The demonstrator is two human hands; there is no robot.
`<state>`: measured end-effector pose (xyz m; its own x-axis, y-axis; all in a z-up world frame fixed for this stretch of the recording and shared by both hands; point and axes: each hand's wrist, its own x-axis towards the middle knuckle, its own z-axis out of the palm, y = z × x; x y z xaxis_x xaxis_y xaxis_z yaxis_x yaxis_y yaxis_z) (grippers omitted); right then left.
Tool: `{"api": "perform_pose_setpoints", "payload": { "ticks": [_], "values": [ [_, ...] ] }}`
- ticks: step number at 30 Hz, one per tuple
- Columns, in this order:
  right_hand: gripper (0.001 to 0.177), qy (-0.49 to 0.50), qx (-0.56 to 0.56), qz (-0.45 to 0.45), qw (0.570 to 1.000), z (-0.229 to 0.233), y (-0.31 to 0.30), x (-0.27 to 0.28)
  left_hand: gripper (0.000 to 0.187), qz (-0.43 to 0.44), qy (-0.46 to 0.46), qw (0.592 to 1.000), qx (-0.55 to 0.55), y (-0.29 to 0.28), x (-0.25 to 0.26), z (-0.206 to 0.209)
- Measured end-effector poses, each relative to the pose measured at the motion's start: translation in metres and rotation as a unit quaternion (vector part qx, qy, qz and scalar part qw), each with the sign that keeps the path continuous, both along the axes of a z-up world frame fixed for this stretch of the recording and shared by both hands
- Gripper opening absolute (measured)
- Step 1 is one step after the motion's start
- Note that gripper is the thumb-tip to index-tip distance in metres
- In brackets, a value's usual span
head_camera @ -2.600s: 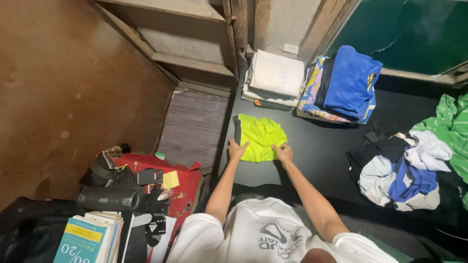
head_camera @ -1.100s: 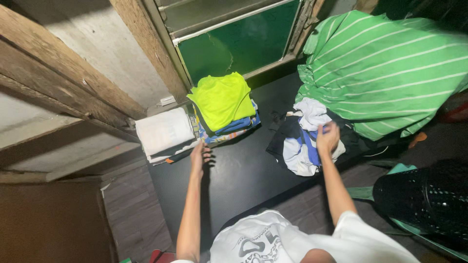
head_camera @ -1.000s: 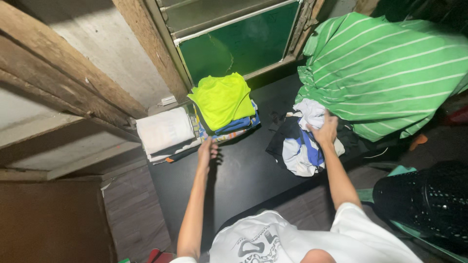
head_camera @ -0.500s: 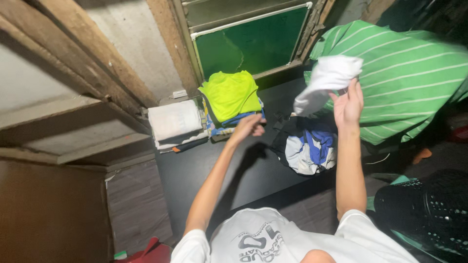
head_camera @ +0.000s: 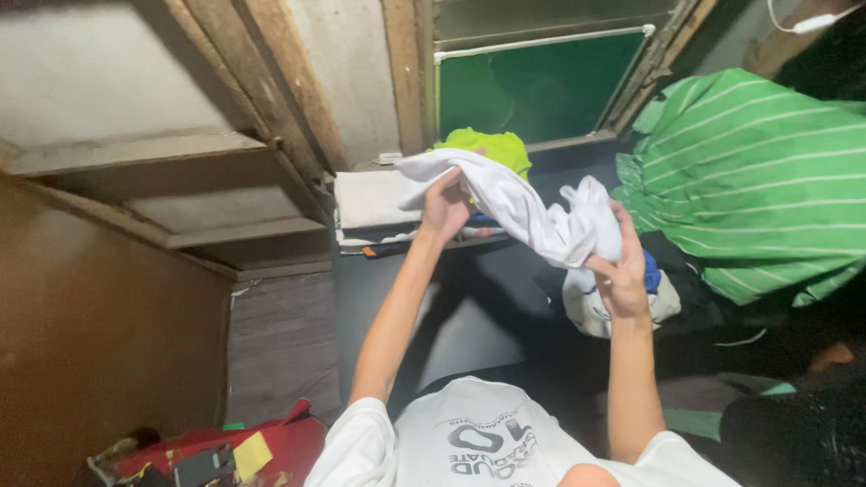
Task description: The person folds several shirts one by one on a dark table. They smooth each shirt, fold the sleeves and sides, then fold the body into a compact rectangle and place it on a growing stack. The shirts include white, blue, black, and light-colored items.
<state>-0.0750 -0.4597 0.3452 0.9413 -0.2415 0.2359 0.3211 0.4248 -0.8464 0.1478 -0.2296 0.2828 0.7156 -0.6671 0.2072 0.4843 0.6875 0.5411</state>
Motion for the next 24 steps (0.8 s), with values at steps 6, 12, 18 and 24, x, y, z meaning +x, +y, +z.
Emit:
{"api": "perform_pose_setpoints", "payload": {
  "ticks": [6, 12, 18, 24],
  "values": [
    [0.05, 0.099, -0.454, -0.168, 0.869, -0.053, -0.002, 0.014, 0.065, 0.185, 0.019, 0.983, 0.012, 0.068, 0.007, 0.019],
    [0.051, 0.017, -0.1, -0.078, 0.992, -0.074, -0.001, 0.039, 0.062, 0.17, -0.072, 0.972, 0.143, 0.124, 0.004, 0.024],
    [0.039, -0.017, 0.121, 0.033, 0.992, -0.049, 0.019, 0.06, 0.076, 0.144, -0.162, 0.688, 0.692, 0.135, -0.028, 0.043],
    [0.056, -0.061, 0.051, 0.123, 0.989, -0.03, 0.073, 0.097, 0.045, 0.227, -0.367, 0.796, 0.426, 0.09, -0.071, 0.071]
  ]
}}
